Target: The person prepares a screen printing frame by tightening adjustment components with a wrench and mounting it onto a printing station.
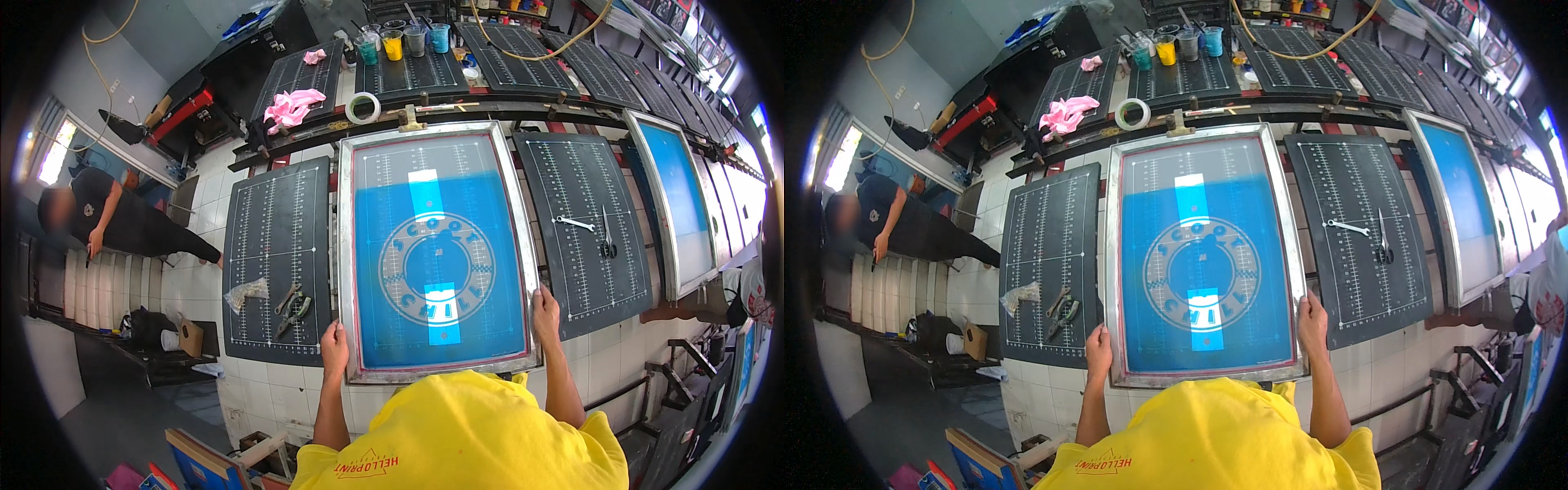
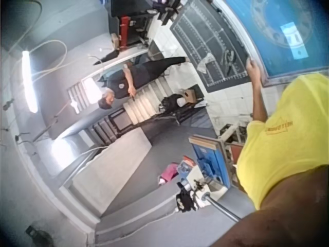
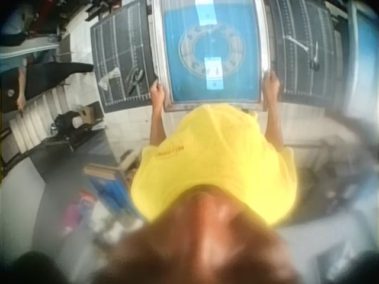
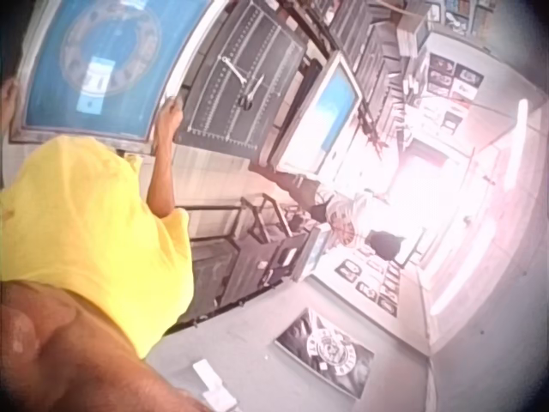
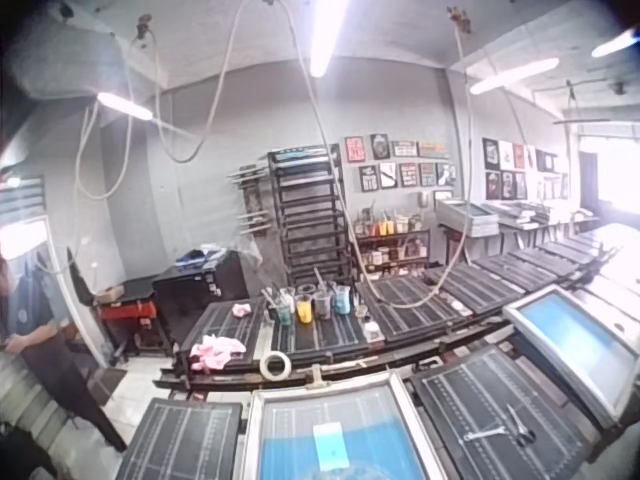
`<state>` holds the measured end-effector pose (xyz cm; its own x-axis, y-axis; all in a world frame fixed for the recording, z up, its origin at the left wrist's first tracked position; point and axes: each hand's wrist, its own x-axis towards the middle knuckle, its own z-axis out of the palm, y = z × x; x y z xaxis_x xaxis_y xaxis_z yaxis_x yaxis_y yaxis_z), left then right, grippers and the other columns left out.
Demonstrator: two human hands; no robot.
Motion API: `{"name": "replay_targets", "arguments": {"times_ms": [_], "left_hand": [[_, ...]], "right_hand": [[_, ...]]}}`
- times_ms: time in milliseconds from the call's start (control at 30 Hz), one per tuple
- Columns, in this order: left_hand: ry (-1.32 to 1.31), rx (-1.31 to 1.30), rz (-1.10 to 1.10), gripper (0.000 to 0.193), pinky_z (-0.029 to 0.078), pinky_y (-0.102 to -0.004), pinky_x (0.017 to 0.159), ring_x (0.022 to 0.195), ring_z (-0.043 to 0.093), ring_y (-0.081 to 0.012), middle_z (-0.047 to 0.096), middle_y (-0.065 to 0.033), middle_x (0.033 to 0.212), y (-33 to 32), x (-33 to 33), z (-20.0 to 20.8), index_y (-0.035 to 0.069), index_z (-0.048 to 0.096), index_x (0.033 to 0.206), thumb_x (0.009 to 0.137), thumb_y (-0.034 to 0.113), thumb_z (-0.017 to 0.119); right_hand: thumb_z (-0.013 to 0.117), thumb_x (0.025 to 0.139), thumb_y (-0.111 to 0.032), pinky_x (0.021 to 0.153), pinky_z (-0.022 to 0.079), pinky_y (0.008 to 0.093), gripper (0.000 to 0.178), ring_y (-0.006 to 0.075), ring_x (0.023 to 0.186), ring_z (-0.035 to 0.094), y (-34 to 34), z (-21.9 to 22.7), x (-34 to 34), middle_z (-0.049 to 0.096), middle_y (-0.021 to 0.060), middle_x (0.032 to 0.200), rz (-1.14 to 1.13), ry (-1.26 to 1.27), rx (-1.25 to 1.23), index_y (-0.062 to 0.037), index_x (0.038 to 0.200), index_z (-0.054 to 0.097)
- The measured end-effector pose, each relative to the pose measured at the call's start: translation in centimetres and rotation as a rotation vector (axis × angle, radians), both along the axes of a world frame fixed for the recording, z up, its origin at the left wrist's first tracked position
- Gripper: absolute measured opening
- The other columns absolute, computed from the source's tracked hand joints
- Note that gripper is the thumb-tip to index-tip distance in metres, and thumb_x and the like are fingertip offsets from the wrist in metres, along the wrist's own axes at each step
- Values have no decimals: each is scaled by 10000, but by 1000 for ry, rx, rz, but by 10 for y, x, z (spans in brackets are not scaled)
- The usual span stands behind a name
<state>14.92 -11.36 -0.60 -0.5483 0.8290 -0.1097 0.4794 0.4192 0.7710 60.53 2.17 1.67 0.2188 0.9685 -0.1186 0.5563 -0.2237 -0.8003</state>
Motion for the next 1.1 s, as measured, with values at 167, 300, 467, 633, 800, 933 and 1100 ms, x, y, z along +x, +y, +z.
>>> {"name": "replay_targets", "arguments": {"times_ms": [167,300,467,633,800,933,1100], "left_hand": [[52,-56,-3,400,474,-371,851,934,649,-327,672,-248,991,1,10,7,-78,611,1140,989,254,446],[56,-45,17,361,470,-369,682,704,604,-289,636,-229,793,-5,9,0,-80,623,1092,991,220,448],[21,62,27,349,446,-327,641,658,535,-188,610,-161,738,-3,13,-4,-69,617,1128,998,207,447],[-26,72,12,352,472,-329,756,795,613,-215,678,-172,901,-1,19,12,-71,605,1172,1000,192,447],[-22,75,7,380,463,-344,842,935,627,-243,672,-195,1033,-10,8,-6,-69,586,1207,1012,217,430],[-50,70,-23,396,461,-342,864,972,631,-250,667,-212,1073,-13,8,-4,-72,582,1213,1016,233,425],[-22,37,-11,381,440,-362,684,716,552,-209,613,-156,773,-31,15,-4,-94,601,1013,1012,249,434]], "right_hand": [[479,980,-195,921,457,342,400,287,1061,623,21,-3,-13,645,233,1160,-58,186,64,72,1270,549],[471,983,-195,941,449,326,406,266,1087,612,24,-4,-13,643,224,1175,-54,203,86,76,1277,544],[473,986,-185,905,462,327,385,251,1031,626,26,-20,-6,653,221,1147,-74,222,88,70,1260,565],[475,982,-190,812,478,340,374,249,897,635,24,-8,-9,679,220,1025,-63,128,122,67,1232,580],[467,982,-199,778,470,339,345,244,852,622,30,-4,-7,669,192,947,-34,139,83,53,1169,611],[439,991,-275,889,441,350,401,261,992,603,32,2,-10,651,182,1061,-106,136,-30,29,1201,595],[437,989,-281,842,457,359,391,275,912,617,20,0,-4,658,186,981,-92,60,13,27,1156,610]]}}
